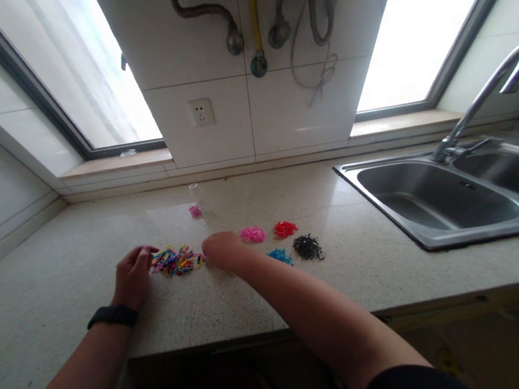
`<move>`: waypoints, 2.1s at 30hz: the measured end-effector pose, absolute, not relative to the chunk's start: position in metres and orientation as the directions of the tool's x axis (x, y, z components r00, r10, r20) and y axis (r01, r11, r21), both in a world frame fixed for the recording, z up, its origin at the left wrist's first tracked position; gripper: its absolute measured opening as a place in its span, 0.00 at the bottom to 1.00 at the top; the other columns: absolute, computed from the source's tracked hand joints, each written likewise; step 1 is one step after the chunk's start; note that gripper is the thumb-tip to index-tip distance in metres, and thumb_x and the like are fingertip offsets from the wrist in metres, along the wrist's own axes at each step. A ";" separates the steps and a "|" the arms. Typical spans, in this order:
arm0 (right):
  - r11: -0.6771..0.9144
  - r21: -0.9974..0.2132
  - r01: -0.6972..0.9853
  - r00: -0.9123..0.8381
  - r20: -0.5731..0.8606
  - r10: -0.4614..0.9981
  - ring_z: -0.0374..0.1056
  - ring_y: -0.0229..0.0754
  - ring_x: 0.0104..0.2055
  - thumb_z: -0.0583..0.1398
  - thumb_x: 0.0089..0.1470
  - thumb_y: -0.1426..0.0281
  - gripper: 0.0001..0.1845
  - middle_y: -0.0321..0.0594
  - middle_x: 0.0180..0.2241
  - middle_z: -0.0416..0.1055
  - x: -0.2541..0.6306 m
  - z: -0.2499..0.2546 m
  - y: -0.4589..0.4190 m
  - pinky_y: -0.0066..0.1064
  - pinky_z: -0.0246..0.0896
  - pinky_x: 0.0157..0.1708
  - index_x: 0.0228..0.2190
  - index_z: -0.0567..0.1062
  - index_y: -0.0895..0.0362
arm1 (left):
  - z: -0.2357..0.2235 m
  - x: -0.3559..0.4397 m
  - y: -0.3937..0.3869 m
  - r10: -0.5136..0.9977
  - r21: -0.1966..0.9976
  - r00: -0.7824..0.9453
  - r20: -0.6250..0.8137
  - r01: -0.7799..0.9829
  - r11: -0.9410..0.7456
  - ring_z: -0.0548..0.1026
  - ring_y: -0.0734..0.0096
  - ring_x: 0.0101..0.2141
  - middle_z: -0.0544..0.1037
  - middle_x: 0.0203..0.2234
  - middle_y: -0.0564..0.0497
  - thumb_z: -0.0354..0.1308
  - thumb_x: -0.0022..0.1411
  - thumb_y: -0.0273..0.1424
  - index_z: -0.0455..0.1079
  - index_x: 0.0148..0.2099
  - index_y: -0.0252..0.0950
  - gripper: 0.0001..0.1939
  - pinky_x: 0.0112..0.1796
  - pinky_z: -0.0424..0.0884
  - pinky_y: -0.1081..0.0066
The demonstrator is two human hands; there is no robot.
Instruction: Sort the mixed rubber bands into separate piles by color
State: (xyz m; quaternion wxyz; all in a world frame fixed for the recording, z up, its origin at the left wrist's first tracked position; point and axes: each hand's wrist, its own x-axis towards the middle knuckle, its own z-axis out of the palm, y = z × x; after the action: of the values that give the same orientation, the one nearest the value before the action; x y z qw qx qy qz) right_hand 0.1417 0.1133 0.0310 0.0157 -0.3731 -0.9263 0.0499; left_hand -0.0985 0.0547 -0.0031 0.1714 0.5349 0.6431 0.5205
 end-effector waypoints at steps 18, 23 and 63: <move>0.673 -0.113 0.731 -0.678 -0.013 0.735 0.74 0.50 0.47 0.55 0.63 0.61 0.18 0.50 0.45 0.78 0.133 0.026 0.111 0.36 0.68 0.40 0.43 0.79 0.57 | -0.006 -0.102 0.056 0.875 0.850 -0.332 0.353 0.505 -0.151 0.64 0.72 0.20 0.66 0.18 0.56 0.53 0.59 0.37 0.74 0.34 0.34 0.13 0.22 0.59 0.74; 0.640 -0.120 0.759 -0.646 -0.013 0.763 0.74 0.51 0.46 0.54 0.63 0.57 0.21 0.54 0.46 0.77 0.131 0.027 0.109 0.38 0.69 0.40 0.43 0.79 0.59 | -0.009 -0.103 0.057 0.875 0.848 -0.331 0.353 0.508 -0.151 0.63 0.72 0.21 0.66 0.18 0.56 0.53 0.60 0.37 0.74 0.34 0.34 0.13 0.22 0.59 0.74; 0.619 -0.100 0.779 -0.623 -0.014 0.782 0.75 0.53 0.47 0.55 0.61 0.61 0.19 0.55 0.44 0.78 0.129 0.032 0.095 0.40 0.70 0.41 0.44 0.79 0.59 | -0.008 -0.103 0.056 0.888 0.864 -0.318 0.333 0.480 -0.152 0.64 0.72 0.20 0.65 0.18 0.57 0.53 0.59 0.38 0.73 0.34 0.35 0.13 0.22 0.60 0.74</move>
State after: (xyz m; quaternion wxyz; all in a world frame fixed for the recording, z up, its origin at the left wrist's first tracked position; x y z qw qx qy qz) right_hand 0.1295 0.0947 0.0321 0.0154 -0.4339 -0.8996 0.0483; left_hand -0.1030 0.0560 -0.0084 0.1950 0.5503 0.6213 0.5226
